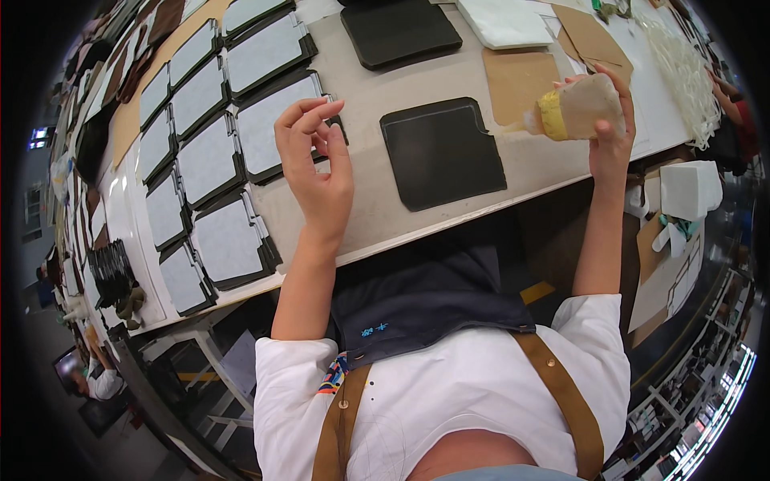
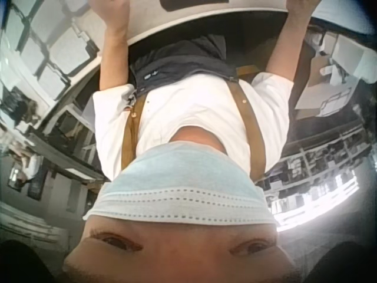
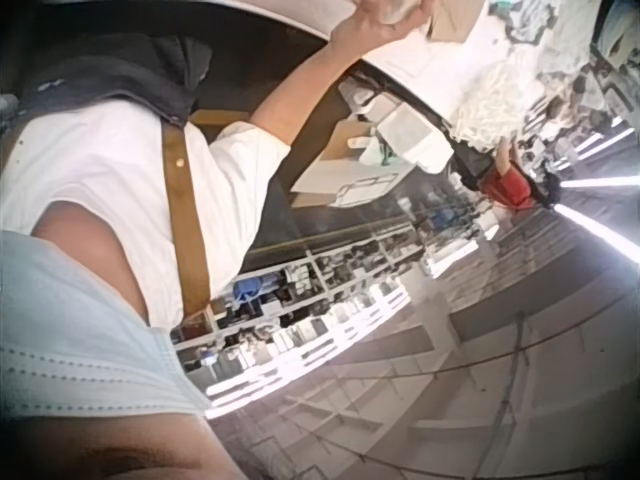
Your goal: The person repeatedly applies glue from a squeeze bottle onto black rectangular pads, places a white square insert on top, presses it down, and stacks the finished unit. The process is repeated continuously throughout the clip.
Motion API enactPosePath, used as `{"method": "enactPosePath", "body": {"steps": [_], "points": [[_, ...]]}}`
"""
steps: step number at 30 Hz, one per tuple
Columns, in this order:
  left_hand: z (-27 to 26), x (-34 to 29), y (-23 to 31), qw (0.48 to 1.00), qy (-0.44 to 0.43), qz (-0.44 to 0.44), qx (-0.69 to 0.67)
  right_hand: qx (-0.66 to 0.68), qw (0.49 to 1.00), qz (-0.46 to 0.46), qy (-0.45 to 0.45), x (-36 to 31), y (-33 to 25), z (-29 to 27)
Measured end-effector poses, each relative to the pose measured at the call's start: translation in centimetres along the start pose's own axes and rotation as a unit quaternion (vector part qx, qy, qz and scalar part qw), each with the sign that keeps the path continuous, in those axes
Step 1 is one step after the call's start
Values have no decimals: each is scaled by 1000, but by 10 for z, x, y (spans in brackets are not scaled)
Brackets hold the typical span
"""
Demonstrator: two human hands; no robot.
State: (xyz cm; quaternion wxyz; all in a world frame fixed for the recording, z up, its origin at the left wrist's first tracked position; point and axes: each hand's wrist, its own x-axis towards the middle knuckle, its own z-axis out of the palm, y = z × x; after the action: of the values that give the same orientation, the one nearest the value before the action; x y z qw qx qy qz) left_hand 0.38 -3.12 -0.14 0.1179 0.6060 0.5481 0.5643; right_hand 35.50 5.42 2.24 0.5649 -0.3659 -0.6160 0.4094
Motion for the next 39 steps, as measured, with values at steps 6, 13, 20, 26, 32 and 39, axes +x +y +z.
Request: {"method": "enactPosePath", "body": {"steps": [6, 13, 20, 26, 32, 39], "points": [[5, 3, -4, 999, 30, 29, -10, 4, 1000, 15, -7, -6, 0, -6], [4, 1, -5, 999, 32, 26, -6, 12, 1000, 23, -12, -17, -7, -9], [5, 2, -5, 999, 25, 24, -11, 17, 999, 32, -13, -18, -5, 1], [5, 2, -5, 999, 25, 24, -10, -3, 999, 42, -18, -18, -4, -1], [1, -1, -4, 1000, -6, 3, -5, 3, 998, 58, -17, -34, -10, -7], [4, 1, -4, 999, 27, 24, -13, 41, 982, 78, 169, -88, -17, -10]]}}
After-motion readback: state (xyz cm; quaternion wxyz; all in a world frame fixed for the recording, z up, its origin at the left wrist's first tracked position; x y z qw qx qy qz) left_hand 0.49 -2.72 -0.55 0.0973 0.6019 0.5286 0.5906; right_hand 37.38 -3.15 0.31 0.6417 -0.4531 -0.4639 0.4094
